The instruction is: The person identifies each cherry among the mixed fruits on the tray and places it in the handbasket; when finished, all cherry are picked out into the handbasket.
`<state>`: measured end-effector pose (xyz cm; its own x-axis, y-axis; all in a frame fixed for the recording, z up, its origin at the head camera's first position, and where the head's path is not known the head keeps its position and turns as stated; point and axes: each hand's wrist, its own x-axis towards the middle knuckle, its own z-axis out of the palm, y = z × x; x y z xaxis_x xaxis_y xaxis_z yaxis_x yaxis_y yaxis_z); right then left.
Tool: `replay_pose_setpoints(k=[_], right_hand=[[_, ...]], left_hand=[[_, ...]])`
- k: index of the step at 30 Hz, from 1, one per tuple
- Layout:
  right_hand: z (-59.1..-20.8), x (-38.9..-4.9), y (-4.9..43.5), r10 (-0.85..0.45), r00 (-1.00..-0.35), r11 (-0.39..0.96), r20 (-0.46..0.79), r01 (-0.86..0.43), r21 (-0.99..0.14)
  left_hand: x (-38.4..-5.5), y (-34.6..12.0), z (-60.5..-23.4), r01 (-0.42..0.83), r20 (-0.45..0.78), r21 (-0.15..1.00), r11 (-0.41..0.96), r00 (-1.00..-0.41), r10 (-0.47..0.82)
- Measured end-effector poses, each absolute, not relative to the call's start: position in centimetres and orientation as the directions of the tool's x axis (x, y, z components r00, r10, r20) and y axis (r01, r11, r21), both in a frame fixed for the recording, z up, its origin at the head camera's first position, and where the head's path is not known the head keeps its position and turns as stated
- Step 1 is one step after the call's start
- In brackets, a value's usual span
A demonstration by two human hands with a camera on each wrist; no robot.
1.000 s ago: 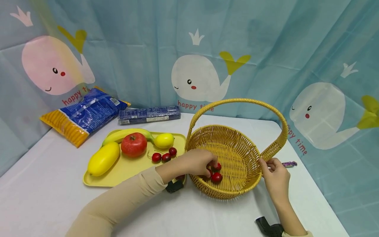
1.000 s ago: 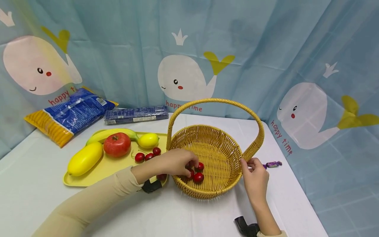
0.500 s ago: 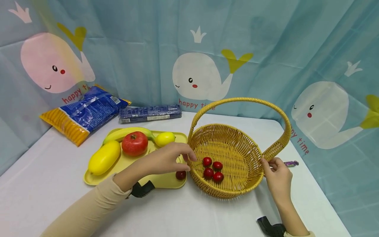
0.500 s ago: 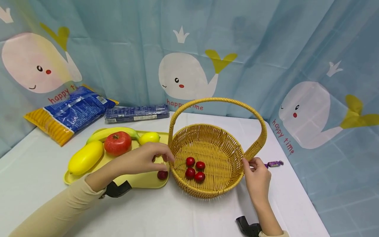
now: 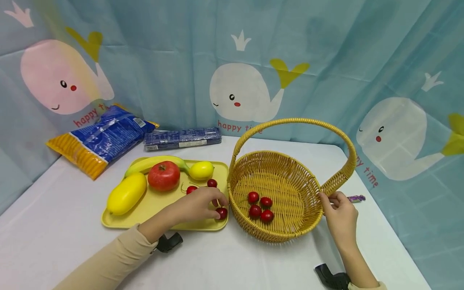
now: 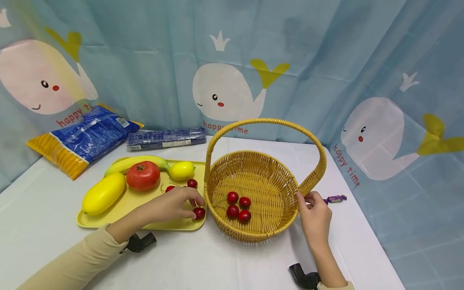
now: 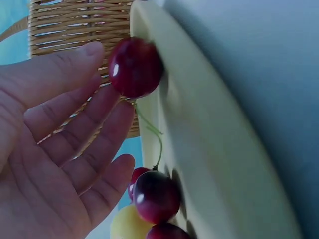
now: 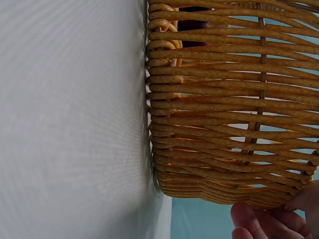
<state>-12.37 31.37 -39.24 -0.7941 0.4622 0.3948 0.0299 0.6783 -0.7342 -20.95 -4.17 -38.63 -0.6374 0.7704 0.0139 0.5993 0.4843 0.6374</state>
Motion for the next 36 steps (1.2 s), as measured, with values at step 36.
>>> replay_pose_setpoints(k=[36], right_hand=[[-39.3, -12.4, 31.4, 0.467, -0.793, 0.678, 0.391, 0.038, -0.734]], left_hand=[[-17.4, -5.7, -32.4, 0.742, 0.098, 0.490, 0.458, -0.568, 0.817]])
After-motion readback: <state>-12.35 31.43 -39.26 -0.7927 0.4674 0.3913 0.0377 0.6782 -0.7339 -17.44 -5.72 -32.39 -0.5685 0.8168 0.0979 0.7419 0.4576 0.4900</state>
